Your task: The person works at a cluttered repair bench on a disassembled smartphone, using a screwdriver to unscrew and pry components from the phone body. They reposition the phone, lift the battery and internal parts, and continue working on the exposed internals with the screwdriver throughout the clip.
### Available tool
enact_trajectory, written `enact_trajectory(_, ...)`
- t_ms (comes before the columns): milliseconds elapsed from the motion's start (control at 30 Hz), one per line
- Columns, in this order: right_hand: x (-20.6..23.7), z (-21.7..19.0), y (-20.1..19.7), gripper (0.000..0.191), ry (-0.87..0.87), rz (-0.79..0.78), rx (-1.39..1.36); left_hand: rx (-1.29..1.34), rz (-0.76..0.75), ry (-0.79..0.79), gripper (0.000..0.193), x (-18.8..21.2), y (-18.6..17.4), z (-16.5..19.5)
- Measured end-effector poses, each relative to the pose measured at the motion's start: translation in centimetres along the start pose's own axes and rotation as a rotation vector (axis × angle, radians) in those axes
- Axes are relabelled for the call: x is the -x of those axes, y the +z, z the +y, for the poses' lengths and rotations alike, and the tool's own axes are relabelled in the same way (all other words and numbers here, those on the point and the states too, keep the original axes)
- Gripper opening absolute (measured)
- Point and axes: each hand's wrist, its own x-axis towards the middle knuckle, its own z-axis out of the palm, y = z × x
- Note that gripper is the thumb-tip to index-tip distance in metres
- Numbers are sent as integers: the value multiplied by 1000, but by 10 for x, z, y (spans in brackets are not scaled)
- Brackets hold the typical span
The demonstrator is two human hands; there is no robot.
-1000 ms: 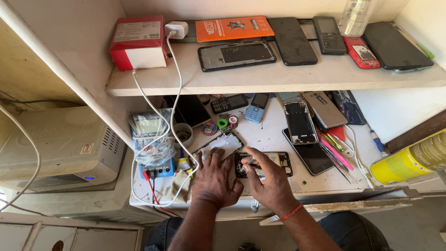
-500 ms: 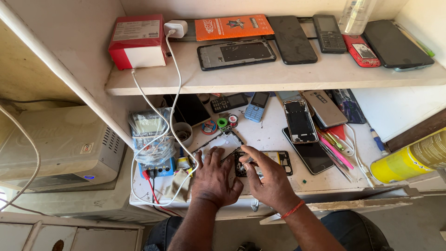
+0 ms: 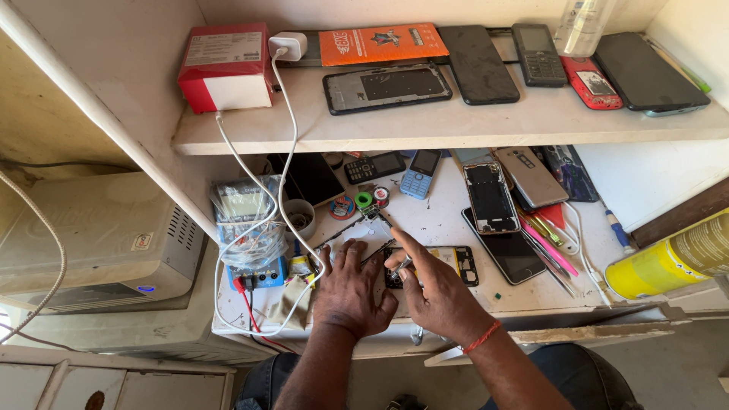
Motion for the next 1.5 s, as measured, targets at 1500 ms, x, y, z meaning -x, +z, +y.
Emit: enact_trajectory(1500,-8,7,6,56,-13,105,12,20,41,30,73,1,3,-3)
